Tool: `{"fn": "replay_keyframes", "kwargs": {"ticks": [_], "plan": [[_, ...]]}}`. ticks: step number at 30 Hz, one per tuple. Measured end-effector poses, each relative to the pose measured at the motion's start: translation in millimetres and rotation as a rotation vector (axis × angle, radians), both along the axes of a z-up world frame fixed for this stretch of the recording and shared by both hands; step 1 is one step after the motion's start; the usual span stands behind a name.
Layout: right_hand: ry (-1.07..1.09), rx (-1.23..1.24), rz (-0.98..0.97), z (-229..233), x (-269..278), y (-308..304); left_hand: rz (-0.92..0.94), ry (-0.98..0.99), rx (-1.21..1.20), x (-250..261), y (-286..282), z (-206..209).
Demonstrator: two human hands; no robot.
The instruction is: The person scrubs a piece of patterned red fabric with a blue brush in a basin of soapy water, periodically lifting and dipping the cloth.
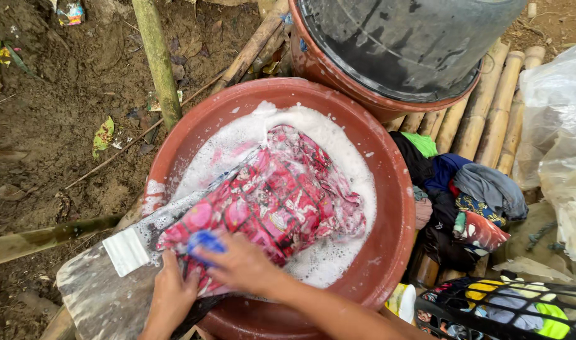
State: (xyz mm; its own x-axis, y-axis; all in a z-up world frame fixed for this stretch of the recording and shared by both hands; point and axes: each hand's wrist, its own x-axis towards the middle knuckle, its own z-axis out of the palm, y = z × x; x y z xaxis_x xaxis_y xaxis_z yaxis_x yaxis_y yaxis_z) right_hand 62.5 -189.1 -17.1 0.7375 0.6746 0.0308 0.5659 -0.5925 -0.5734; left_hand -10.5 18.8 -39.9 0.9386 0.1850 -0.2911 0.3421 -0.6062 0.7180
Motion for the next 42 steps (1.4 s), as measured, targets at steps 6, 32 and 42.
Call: {"fn": "replay_keyframes", "kwargs": {"ticks": [6,32,42], "plan": [[-0.495,-0.242,-0.782,-65.2,145.2,-185.2,-0.010,0.110,-0.021,-1.6,8.0,0.5],[0.407,0.525,-1.100,-96.0,40.3,-276.9,0.171,0.123,-0.554,28.2,58.2,133.9],[0.497,0.097,-0.996,-99.1,25.0,-242.2,-0.596,0.336,-0.090,59.9,-29.5,174.3]]}}
